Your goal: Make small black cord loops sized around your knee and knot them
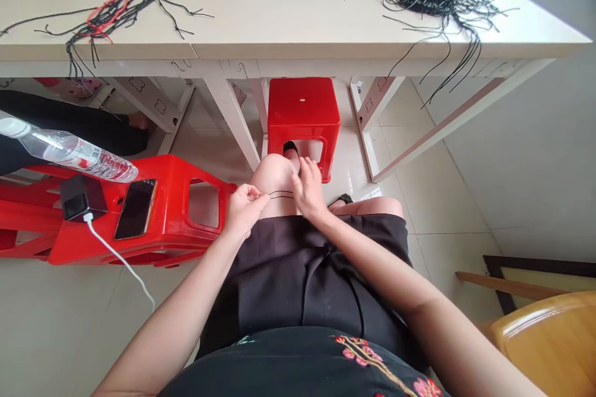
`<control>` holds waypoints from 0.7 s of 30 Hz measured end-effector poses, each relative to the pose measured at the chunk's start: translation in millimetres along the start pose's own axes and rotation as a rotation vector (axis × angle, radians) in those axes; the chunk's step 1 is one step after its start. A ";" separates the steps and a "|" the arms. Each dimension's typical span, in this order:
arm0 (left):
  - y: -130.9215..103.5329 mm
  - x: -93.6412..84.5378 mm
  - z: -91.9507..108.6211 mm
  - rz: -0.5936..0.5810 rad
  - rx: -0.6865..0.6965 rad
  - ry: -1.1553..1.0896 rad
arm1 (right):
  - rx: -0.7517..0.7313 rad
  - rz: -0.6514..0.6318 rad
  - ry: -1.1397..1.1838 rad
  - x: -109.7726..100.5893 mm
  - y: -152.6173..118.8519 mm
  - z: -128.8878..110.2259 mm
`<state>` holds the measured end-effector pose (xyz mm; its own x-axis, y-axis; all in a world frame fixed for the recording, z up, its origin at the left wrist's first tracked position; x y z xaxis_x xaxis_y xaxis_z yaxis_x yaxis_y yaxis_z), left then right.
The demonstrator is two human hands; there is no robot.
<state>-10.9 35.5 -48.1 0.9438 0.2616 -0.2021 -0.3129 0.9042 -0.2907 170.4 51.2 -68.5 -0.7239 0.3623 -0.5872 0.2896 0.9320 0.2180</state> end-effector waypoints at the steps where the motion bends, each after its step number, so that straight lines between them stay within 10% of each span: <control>1: 0.0 0.9 -1.0 -0.006 0.004 0.002 | -0.032 -0.024 0.010 10.8 -6.8 -15.7; 6: 3.3 1.5 -2.8 0.008 0.080 0.075 | 0.100 -0.159 0.025 41.0 -20.9 -28.7; 21: 29.3 21.6 17.7 0.004 0.092 -0.024 | 0.233 -0.017 0.018 28.4 33.3 -19.4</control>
<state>2.2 73.6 -44.4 0.9453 0.2721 -0.1798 -0.3063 0.9300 -0.2031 147.3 92.7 -62.8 -0.7407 0.3483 -0.5744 0.4122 0.9109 0.0208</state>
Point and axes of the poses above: each hand's wrist, its own y-axis towards the middle knuckle, its own x-axis out of the palm, z = x × y, the point moved 8 cm from there along y, towards the middle knuckle, and after that the axes turned 8 degrees about z, right-handed, at the moved point
